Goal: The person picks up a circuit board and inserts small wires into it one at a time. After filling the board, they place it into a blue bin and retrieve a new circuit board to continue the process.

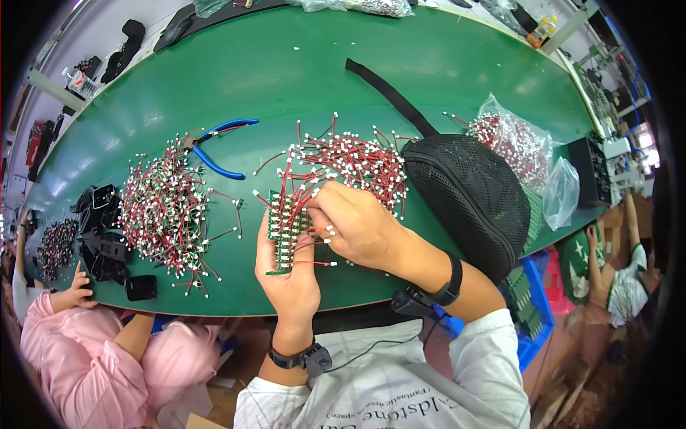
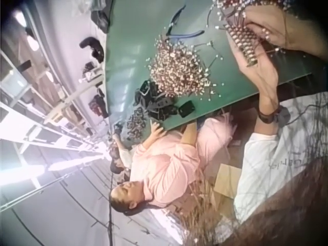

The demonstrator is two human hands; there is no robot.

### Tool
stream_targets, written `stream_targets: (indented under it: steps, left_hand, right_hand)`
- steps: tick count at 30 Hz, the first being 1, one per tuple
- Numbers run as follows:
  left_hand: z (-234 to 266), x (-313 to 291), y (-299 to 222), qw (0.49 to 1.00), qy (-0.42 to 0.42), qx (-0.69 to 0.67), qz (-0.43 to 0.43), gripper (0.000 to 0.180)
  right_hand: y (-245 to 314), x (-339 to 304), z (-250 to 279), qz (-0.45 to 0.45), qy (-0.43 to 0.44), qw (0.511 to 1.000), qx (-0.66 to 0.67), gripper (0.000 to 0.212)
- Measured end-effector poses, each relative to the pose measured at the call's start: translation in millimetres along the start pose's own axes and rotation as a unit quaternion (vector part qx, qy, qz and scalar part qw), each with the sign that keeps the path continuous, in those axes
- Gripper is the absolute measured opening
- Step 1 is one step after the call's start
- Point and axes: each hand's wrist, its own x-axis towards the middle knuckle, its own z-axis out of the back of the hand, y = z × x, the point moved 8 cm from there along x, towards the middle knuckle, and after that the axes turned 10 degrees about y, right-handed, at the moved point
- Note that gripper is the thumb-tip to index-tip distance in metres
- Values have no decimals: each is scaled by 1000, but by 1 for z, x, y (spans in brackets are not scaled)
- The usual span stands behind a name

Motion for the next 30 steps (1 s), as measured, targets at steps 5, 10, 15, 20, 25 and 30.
stream_targets:
  steps: [5, 10, 15, 20, 25, 30]
  left_hand:
    - [-6, -2, 3, 998, 23, 58, -6, 51]
    - [-7, -1, -4, 994, 31, 101, -21, 50]
    - [-7, 1, -8, 990, 39, 131, -32, 48]
    - [-2, 2, -2, 995, 38, 89, 10, 47]
    - [-4, 2, -3, 996, 51, 75, 25, 47]
    - [-3, 2, -3, 996, 51, 64, 35, 46]
  right_hand:
    - [-3, -3, 2, -13, 18, 1000, 5, 16]
    - [-2, -2, 2, -33, 62, 997, -9, 17]
    - [-5, -4, -1, -33, 55, 998, -7, 16]
    - [2, -3, -4, 11, 45, 994, -98, 15]
    - [3, -4, -2, 21, 52, 993, -104, 17]
    - [5, -5, -3, 35, 42, 991, -120, 18]
